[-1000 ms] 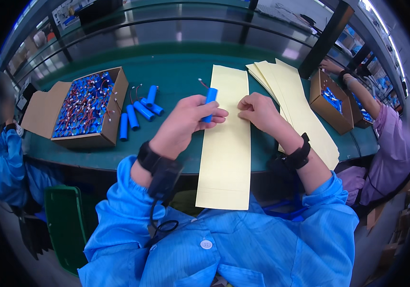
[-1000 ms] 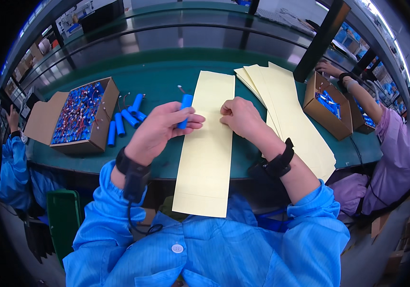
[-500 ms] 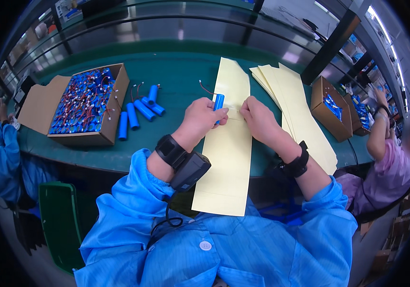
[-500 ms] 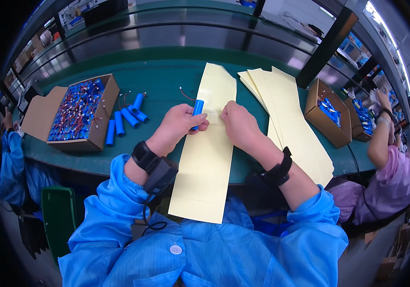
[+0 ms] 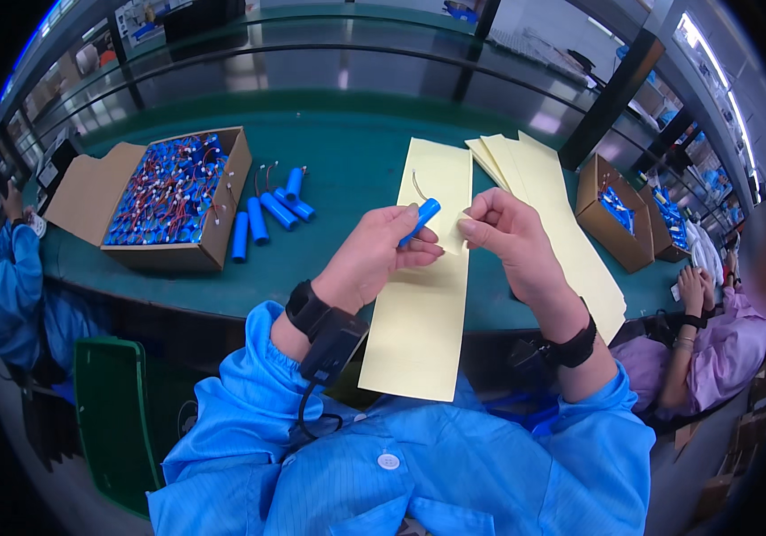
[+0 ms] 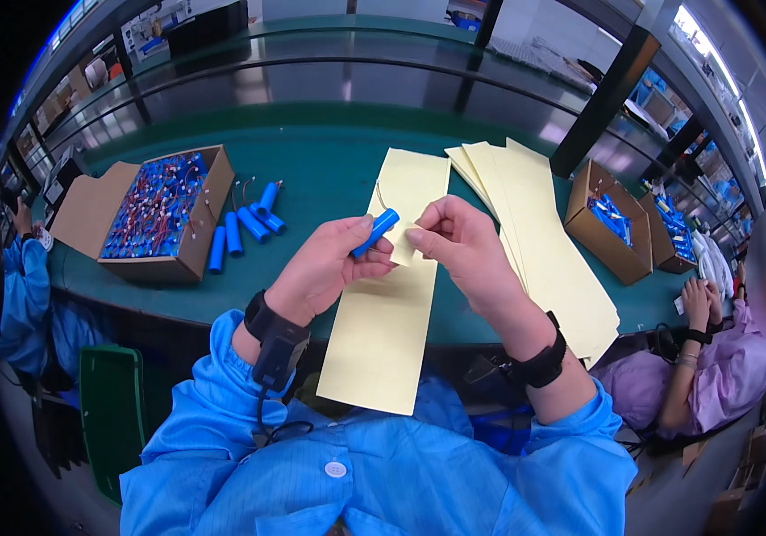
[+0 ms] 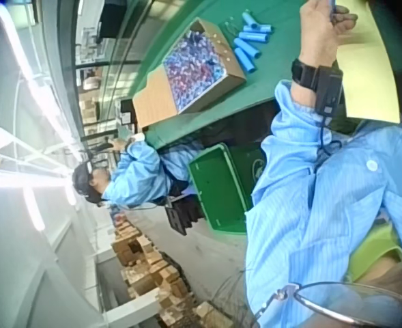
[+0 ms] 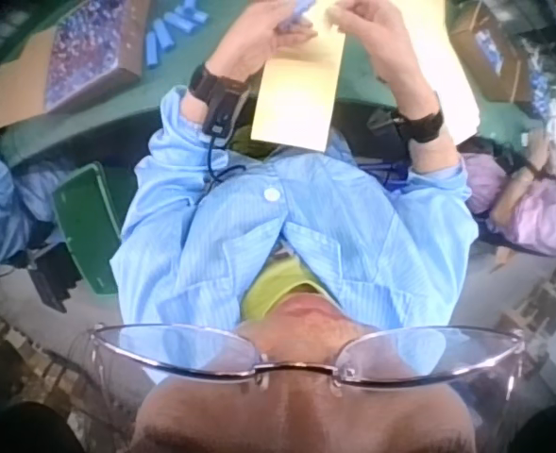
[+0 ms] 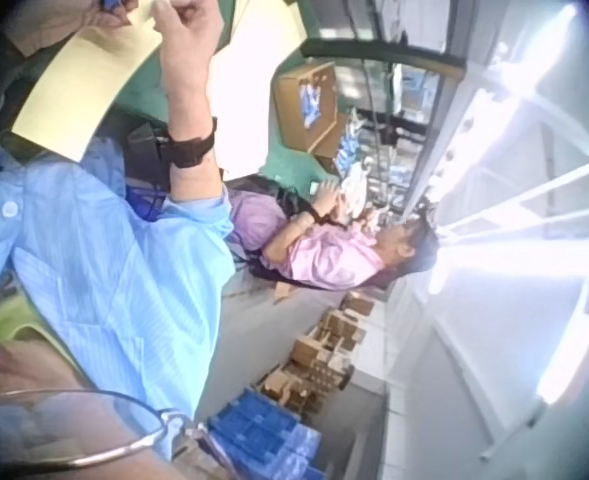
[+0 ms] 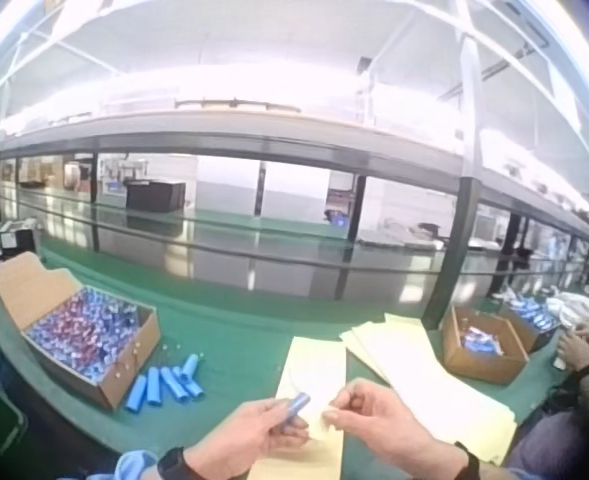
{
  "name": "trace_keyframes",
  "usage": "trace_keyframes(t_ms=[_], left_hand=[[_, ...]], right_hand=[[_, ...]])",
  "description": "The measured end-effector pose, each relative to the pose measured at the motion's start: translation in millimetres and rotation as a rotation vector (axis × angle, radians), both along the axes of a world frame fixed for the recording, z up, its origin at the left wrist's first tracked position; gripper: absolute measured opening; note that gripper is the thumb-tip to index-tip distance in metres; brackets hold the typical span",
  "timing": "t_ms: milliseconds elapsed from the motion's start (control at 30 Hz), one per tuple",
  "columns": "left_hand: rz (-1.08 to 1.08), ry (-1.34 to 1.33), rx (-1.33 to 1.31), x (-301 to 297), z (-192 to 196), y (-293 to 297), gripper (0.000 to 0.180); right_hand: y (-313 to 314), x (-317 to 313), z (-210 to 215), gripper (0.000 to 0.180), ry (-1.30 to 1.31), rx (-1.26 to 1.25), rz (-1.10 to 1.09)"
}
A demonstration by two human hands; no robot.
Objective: The recorder assembles small battery packs by applying insulation sheets to individual cells and placing them into a box.
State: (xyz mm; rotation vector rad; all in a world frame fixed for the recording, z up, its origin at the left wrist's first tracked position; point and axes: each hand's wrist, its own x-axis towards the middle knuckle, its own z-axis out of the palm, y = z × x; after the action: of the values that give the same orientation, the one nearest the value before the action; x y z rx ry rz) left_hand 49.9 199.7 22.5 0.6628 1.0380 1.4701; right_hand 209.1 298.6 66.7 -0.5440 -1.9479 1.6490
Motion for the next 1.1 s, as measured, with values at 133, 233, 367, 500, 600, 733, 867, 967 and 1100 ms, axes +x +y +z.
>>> trace_keyframes(t_ms=[133, 233, 367, 500, 600, 733, 867, 967, 1100], left_hand=[[0.019, -0.157, 0.107, 16.7, 1.2, -16.0, 0.032], [0.028, -0.209, 0.168, 20.5, 0.7, -19.3, 0.034], [0.080, -0.253, 0.167, 22.4, 1.5, -22.4, 0.036], [0.090, -0.258, 0.198, 24.8, 5.1, -25.8, 0.040], [0.107, -0.238, 0.196, 26.1, 3.9, -27.0, 0.043], [0.108, -0.208, 0.234, 27.2, 3.9, -27.7, 0.044], [0.096, -0.052, 0.229, 30.7, 6.7, -27.9, 0.037], [0.154, 0.145, 0.246, 34.7, 1.8, -28.7, 0.035], [0.293, 0.382, 0.246, 38.5, -0.4, -27.3, 0.034]], right_hand=[[-8.2, -8.3, -11.9, 0.014, 0.076, -0.089, -0.002], [-16.3, -13.5, -18.1, 0.014, 0.093, -0.123, -0.043], [-22.6, -15.6, -22.4, 0.013, 0.102, -0.096, -0.093], [-25.8, -17.6, -23.4, 0.012, 0.110, -0.083, -0.101], [-27.2, -20.3, -26.0, 0.012, 0.127, -0.079, -0.120], [-28.6, -20.0, -26.3, 0.012, 0.138, -0.052, -0.134], [-30.4, -20.5, -26.8, 0.012, 0.150, -0.044, -0.145], [-29.8, -19.8, -30.2, 0.015, 0.144, 0.042, -0.179], [-29.5, -15.9, -17.3, 0.024, -0.045, 1.052, -0.317]])
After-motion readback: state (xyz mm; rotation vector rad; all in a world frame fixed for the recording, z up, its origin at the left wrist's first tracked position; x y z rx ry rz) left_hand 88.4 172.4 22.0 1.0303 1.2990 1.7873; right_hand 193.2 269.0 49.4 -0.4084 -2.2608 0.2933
